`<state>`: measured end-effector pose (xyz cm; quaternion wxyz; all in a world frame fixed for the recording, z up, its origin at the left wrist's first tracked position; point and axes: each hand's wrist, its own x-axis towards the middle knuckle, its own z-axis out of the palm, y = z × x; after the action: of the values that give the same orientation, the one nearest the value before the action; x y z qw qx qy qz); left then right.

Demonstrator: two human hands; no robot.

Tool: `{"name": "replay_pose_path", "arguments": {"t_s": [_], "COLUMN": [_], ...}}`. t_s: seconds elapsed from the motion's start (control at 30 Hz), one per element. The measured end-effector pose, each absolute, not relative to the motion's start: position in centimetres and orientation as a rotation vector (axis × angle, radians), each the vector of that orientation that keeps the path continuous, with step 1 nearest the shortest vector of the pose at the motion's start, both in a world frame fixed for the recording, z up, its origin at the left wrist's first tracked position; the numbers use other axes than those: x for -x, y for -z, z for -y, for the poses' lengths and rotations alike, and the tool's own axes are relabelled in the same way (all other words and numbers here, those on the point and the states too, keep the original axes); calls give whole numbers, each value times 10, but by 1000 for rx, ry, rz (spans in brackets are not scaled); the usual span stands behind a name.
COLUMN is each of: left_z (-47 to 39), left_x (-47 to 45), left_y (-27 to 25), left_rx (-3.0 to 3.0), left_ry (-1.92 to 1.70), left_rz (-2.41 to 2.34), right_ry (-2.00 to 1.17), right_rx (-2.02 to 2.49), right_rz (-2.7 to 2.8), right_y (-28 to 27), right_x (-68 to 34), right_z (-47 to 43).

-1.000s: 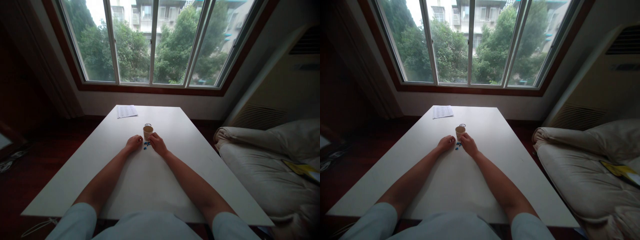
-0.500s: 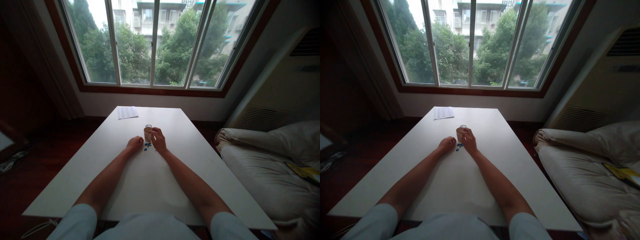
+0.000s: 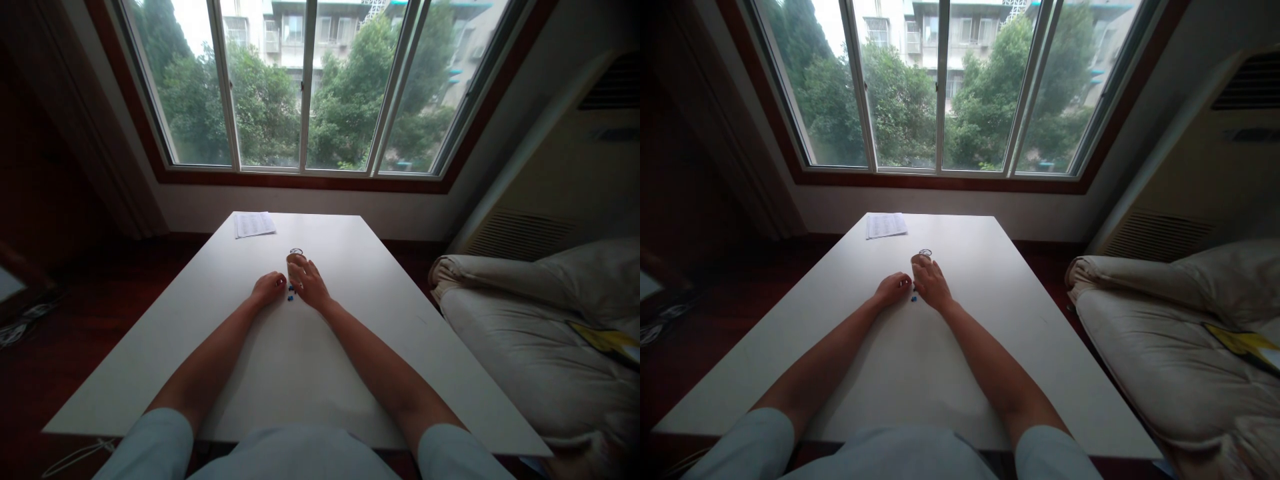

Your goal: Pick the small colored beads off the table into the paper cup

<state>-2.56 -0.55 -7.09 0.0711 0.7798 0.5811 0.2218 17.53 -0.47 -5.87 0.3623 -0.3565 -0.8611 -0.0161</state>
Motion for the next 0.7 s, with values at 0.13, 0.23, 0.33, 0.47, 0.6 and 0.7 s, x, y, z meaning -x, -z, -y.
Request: {"name": "replay_pose_path", "arguments": {"t_s": [0.13,0.23,0.33,0.47,0.6,0.7], "left_z": [6,8,10,14,17,15], "left_x": [25,24,21,18,17,18], "left_y": [70,69,67,64,62,64], "left_rx": [-2343,-2342,-2363,-2402,-2407,-2413], "left_ry": [-664,-659,-657,-665,-648,-648], "left_rz": [-1758,-1752,-1715,-1627,-1554,-1533], "right_ry": [37,18,15,24,-40,-83], "right_rx": [899,858,841,916,988,1055], "right_rz": [2213,2197,2150,2128,2322,2424], "right_y": [56,52,49,48,51,55], "right_x": [-178,-179,-181,-185,-187,-188], "right_z": [8,11,16,24,26,23]}}
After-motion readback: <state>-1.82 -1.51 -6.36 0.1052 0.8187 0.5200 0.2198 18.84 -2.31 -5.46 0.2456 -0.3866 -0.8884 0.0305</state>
